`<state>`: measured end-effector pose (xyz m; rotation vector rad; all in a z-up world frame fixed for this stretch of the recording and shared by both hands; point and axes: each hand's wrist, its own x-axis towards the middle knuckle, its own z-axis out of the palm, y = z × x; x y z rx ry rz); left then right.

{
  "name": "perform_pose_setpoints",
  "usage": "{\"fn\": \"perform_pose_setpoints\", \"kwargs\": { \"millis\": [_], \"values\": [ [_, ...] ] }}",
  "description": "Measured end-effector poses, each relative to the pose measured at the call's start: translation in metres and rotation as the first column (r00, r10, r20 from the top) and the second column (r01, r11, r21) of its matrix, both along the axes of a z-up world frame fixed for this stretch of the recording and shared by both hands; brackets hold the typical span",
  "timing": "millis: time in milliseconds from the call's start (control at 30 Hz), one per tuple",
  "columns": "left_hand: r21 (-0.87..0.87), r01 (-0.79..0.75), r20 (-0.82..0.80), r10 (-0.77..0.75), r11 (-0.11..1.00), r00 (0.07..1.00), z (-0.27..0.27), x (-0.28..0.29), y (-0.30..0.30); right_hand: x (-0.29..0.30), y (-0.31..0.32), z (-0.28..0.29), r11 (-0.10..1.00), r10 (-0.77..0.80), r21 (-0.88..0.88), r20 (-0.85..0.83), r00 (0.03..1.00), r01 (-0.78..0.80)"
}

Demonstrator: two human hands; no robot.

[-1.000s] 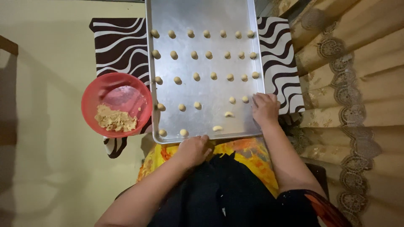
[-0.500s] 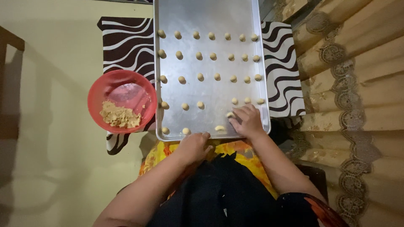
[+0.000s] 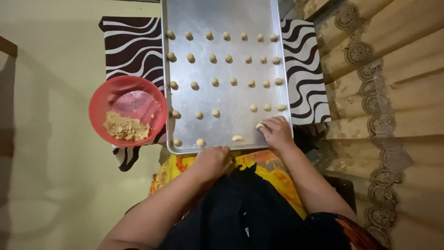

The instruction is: Rolling dough into small balls and arranging them on a baking sheet

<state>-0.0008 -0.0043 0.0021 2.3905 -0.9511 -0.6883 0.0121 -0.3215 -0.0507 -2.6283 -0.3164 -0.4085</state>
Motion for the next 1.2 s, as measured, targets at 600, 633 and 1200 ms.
{"fn": "perform_pose_setpoints", "kwargs": {
  "millis": [600, 633, 1200],
  "values": [
    [-0.013, 0.009, 0.113, -0.008, 1.0, 0.994, 0.013, -0.006, -0.005, -0.047, -0.08, -0.012, 0.985, -0.104, -0.123, 0.111, 0.988, 0.117],
    [-0.013, 0.014, 0.113, -0.012, 1.0, 0.994, 0.002, -0.006, -0.004, -0.047, -0.077, -0.009, 0.985, -0.109, -0.123, 0.11, 0.988, 0.122],
    [-0.025, 0.021, 0.097, -0.019, 0.999, 0.995, -0.001, -0.005, -0.002, -0.042, -0.067, -0.005, 0.913, -0.289, -0.327, -0.089, 0.953, 0.246]
  ]
}}
